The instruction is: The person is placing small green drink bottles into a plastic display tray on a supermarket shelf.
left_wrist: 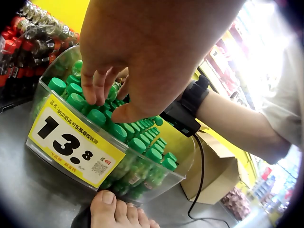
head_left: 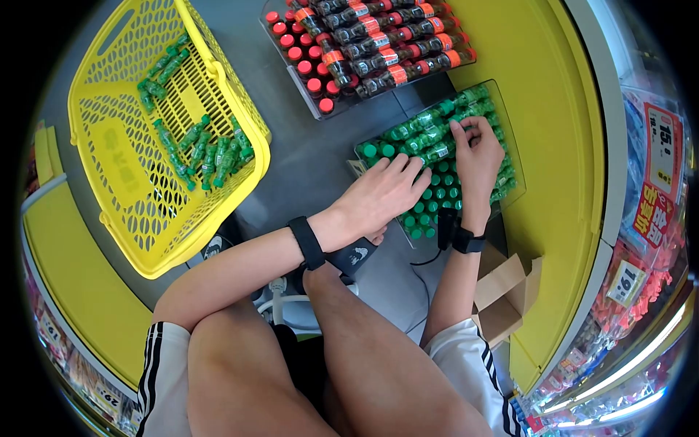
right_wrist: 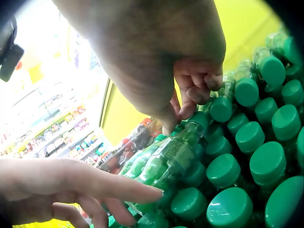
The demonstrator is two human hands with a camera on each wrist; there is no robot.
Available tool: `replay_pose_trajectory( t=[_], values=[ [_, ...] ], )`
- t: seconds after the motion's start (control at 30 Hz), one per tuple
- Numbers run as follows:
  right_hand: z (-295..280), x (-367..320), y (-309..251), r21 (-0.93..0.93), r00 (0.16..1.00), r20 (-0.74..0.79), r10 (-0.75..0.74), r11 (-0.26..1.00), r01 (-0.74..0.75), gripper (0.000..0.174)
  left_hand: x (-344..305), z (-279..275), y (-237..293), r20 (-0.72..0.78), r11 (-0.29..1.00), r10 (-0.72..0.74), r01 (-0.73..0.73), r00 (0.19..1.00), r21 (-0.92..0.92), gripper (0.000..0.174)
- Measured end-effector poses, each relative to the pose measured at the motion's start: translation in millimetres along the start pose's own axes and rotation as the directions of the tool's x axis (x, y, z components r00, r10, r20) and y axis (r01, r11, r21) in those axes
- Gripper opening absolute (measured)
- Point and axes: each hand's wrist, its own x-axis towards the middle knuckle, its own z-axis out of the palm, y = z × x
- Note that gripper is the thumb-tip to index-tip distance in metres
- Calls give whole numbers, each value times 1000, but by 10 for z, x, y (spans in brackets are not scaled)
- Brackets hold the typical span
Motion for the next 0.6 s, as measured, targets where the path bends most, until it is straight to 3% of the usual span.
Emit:
replay_pose_trajectory(
  t=[0.2,0.27,0.6],
  values=[
    [-17,-68,9,68,993,-110,-33,997,41,22,-13,-18,-7,-2,1000,13,-13,1000,28,68],
    [-41,-126,32,89,991,-134,19,996,-7,22,-4,-17,3,33,1000,-4,4,999,13,69],
    [-66,-331,-59,-11,994,-59,88,996,-89,22,-44,14,-29,28,998,22,-20,999,-66,73]
  ],
)
